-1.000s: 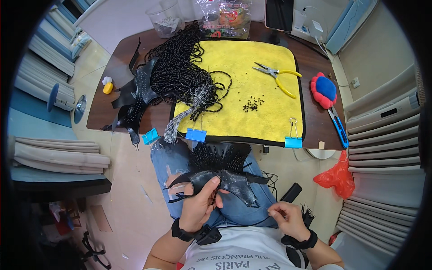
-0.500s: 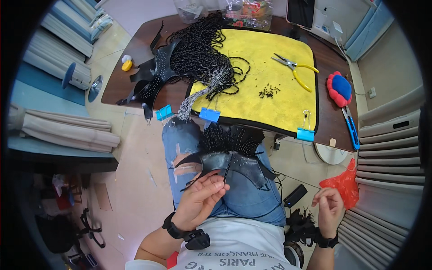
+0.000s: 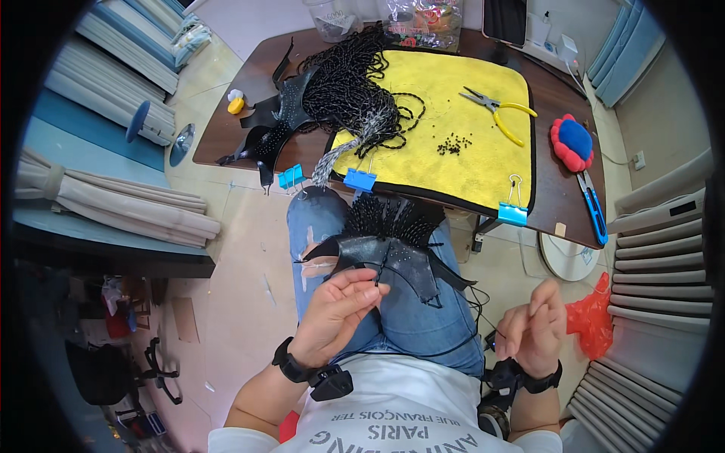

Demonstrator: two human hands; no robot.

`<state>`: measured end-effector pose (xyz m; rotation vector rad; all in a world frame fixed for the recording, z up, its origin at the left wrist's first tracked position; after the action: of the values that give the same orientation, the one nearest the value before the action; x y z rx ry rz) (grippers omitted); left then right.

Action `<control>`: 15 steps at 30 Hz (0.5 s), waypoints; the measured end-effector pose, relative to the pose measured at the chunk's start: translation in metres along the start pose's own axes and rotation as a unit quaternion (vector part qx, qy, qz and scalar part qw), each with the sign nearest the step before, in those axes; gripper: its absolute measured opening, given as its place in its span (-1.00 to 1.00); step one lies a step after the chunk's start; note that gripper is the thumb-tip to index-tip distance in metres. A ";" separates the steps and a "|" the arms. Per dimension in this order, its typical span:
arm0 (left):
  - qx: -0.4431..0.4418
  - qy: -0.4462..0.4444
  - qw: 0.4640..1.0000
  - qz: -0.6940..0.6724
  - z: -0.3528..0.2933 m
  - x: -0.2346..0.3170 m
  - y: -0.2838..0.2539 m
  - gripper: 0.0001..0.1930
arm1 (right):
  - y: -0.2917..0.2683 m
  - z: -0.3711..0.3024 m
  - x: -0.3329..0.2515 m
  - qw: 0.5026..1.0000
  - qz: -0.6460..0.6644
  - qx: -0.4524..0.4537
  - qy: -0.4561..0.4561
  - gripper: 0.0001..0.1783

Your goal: Hand-stitching and assembling black mesh components of a shoe upper using a needle and thread.

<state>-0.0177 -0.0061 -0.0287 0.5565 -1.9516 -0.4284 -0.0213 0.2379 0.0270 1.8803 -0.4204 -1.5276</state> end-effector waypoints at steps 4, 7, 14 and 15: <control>0.008 0.019 0.999 0.039 0.006 0.002 -0.008 -0.80 | -0.019 -0.007 0.020 0.997 -0.072 0.018 0.032 -0.80; 0.009 -0.019 1.000 0.023 0.002 0.001 -0.004 -0.83 | -0.034 -0.016 0.028 0.986 -0.148 0.049 0.064 -0.83; 0.000 -0.062 0.998 -0.003 -0.007 0.000 -0.005 -0.88 | -0.054 -0.031 0.042 0.978 -0.115 0.085 0.149 -0.84; 0.012 -0.055 0.998 -0.002 -0.009 0.003 -0.002 -0.88 | -0.055 -0.032 0.043 0.978 -0.115 0.085 0.149 -0.84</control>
<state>-0.0101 -0.0101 -0.0236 0.5622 -2.0633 -0.4452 0.0119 0.2599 -0.0387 2.3176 -0.2059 -1.3523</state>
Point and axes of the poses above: each hand's wrist, its own z-axis towards the middle knuckle, its own y-axis out of the palm, x = y × z, the point moved 8 cm from there along z, towards the middle knuckle, and after that the axes turned 10 degrees about y, right-handed, at the moved point
